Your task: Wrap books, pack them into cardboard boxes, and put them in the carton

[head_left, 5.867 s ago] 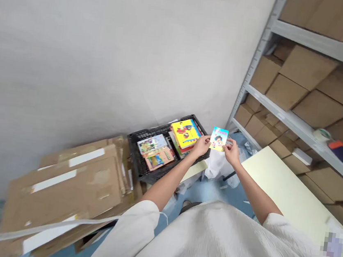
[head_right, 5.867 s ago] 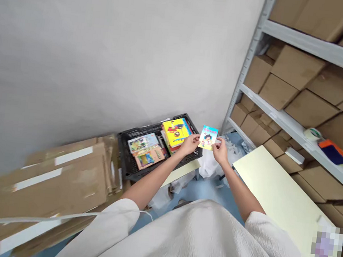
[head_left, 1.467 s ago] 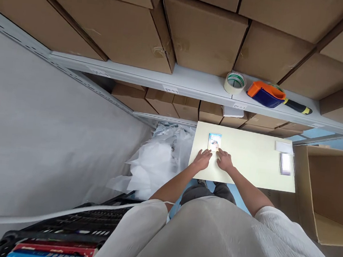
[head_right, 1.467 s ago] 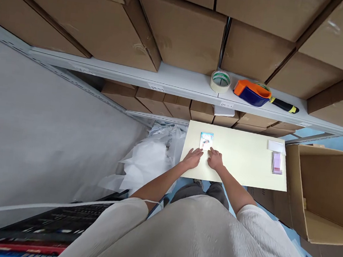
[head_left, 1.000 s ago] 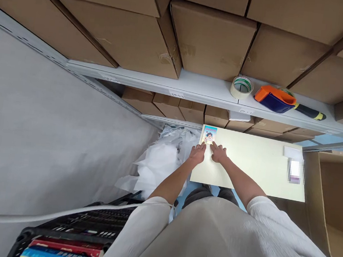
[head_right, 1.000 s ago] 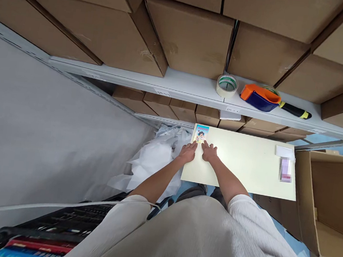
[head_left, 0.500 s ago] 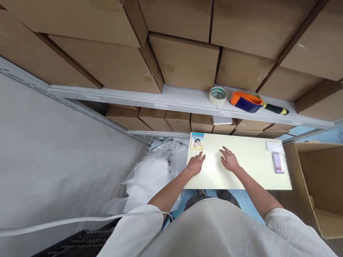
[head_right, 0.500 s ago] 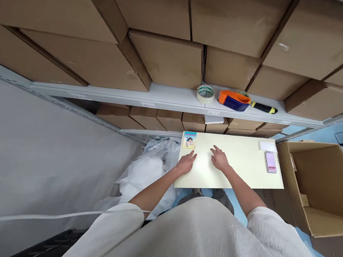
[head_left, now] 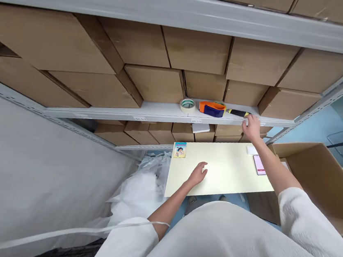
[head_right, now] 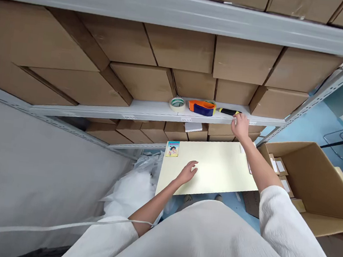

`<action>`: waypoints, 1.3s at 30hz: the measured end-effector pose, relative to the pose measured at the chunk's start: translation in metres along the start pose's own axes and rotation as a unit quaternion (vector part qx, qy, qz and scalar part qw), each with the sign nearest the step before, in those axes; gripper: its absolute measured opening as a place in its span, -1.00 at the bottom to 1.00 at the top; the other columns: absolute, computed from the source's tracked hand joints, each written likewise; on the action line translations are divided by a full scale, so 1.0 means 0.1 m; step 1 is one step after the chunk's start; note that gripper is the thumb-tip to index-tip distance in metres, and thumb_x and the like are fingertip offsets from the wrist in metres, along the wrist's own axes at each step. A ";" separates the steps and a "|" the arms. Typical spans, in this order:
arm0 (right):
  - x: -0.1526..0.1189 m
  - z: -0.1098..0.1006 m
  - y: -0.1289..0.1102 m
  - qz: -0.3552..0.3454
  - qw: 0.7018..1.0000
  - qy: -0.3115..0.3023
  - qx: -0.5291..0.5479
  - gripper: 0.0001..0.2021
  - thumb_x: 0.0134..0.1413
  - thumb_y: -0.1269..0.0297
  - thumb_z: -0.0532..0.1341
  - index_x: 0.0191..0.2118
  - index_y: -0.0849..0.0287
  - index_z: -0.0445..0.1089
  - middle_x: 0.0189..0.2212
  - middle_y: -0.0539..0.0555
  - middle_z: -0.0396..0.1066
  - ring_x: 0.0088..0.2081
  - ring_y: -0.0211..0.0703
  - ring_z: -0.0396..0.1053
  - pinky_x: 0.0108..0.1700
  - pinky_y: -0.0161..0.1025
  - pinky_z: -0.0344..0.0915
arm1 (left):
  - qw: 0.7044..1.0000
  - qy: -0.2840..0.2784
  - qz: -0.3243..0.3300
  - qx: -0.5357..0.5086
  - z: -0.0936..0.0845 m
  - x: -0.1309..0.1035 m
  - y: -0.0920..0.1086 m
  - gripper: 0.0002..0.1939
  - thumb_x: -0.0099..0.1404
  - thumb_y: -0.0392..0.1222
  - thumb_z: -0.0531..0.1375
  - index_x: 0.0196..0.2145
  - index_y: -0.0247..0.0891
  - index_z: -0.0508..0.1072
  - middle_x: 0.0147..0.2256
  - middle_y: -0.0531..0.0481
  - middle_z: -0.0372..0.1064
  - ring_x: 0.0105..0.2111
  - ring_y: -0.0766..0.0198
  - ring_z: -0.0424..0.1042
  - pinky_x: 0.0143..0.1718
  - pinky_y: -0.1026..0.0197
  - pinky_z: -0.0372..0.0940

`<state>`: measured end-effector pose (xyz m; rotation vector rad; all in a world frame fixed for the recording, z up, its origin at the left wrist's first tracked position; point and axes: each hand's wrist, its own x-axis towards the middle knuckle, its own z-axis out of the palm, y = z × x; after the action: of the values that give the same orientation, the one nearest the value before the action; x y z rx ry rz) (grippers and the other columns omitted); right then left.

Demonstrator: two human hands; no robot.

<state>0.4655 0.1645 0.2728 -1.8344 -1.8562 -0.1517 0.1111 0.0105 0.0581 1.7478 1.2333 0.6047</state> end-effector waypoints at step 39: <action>-2.77 0.54 1.31 0.278 0.912 -0.298 0.054 -0.77 0.37 0.30 0.12 0.09 0.09 0.27 0.04 0.23 0.46 -0.11 0.05 0.47 -0.17 -0.15 0.32 | 0.993 -0.093 -0.070 0.024 1.30 -0.08 0.84 -0.60 0.47 -0.20 0.13 0.19 -0.19 0.54 0.23 -0.20 0.52 0.07 0.09 0.60 0.22 -0.05 0.48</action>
<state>0.5606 -0.0514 0.0706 -2.4160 -1.5424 0.7761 0.2509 -0.0562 0.0683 1.6987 1.2359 0.3249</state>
